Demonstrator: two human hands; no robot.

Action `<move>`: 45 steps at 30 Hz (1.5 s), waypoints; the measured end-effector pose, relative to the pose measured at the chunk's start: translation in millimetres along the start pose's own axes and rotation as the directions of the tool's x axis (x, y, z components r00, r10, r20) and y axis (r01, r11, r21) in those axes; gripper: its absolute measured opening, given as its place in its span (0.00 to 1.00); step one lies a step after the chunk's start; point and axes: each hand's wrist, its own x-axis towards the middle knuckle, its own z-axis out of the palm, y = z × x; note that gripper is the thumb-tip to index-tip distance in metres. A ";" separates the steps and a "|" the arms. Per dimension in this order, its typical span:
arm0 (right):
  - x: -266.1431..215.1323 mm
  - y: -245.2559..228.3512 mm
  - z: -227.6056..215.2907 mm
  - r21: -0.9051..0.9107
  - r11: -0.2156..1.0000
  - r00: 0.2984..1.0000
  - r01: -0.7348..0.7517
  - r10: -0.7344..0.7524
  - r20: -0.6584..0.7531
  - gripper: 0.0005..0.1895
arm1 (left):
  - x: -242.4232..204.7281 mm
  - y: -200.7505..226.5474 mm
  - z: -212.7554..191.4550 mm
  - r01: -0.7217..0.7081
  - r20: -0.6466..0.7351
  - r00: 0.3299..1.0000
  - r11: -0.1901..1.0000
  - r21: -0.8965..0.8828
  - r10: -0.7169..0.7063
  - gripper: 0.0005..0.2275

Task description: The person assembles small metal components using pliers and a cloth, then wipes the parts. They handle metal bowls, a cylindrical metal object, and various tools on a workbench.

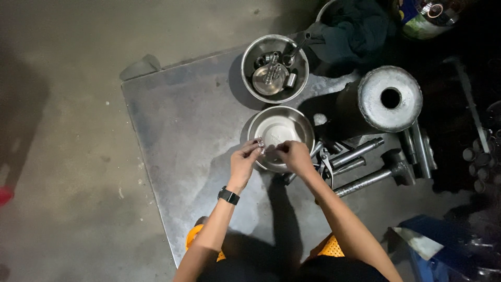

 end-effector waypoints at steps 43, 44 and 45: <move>-7.5 -45.1 -0.6 -0.070 0.975 0.978 0.211 -0.210 0.021 0.06 | 7.5 -7.5 5.5 -0.043 -0.004 0.999 0.997 0.070 0.043 0.09; -8.3 -47.0 1.5 -0.068 0.978 0.980 0.198 -0.195 0.046 0.07 | 7.6 -7.0 6.3 -0.071 0.004 0.997 0.988 0.137 0.071 0.09; -5.2 -42.7 1.9 -0.067 0.978 0.980 0.198 -0.195 0.046 0.07 | 6.8 -2.8 6.8 -0.071 0.004 0.997 0.988 0.137 0.071 0.09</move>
